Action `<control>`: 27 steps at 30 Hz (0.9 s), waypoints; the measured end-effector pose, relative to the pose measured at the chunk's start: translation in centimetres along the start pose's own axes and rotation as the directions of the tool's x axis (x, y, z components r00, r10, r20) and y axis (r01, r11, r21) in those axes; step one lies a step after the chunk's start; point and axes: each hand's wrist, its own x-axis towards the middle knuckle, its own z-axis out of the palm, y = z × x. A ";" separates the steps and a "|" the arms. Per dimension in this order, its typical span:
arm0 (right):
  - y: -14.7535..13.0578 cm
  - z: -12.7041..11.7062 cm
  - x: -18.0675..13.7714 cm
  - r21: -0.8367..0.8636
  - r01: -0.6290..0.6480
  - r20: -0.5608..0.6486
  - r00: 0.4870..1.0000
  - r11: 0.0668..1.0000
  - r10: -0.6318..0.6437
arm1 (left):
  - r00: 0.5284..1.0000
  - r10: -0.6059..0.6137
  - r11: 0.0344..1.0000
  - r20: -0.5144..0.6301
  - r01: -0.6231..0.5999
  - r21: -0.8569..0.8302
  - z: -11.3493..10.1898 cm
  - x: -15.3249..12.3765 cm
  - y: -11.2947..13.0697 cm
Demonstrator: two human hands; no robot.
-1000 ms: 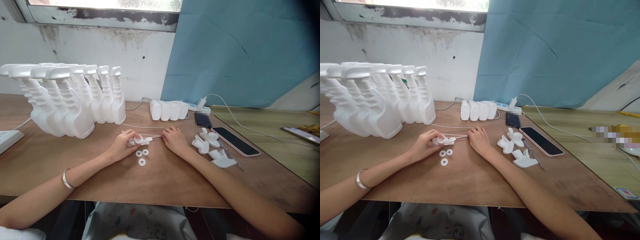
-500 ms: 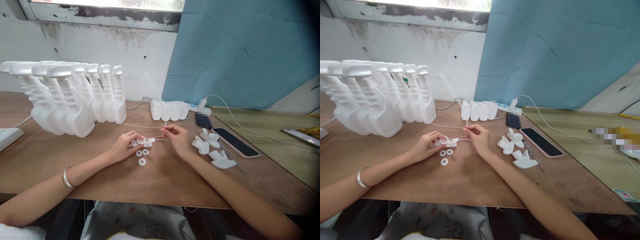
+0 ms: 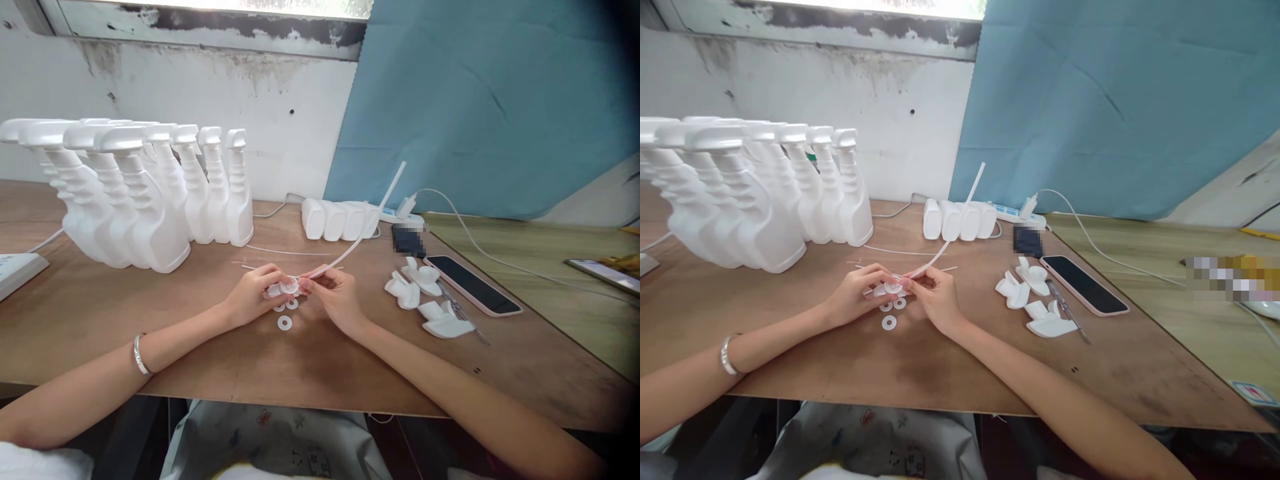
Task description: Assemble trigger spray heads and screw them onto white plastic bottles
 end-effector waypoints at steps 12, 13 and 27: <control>0.6 0.2 0.0 -0.069 0.059 -0.010 0.998 0.996 -0.060 | 1.000 -0.019 1.000 0.011 0.018 0.004 0.1 0.0 -0.1; 0.7 0.1 0.0 -0.103 0.067 -0.013 0.998 0.992 -0.069 | 1.000 -0.020 1.000 0.013 0.020 0.002 0.1 0.0 -0.1; -1.7 0.4 2.5 -0.633 0.494 0.376 0.869 0.596 -0.321 | 0.988 -0.142 0.980 -0.060 0.132 -0.149 0.7 0.2 -1.0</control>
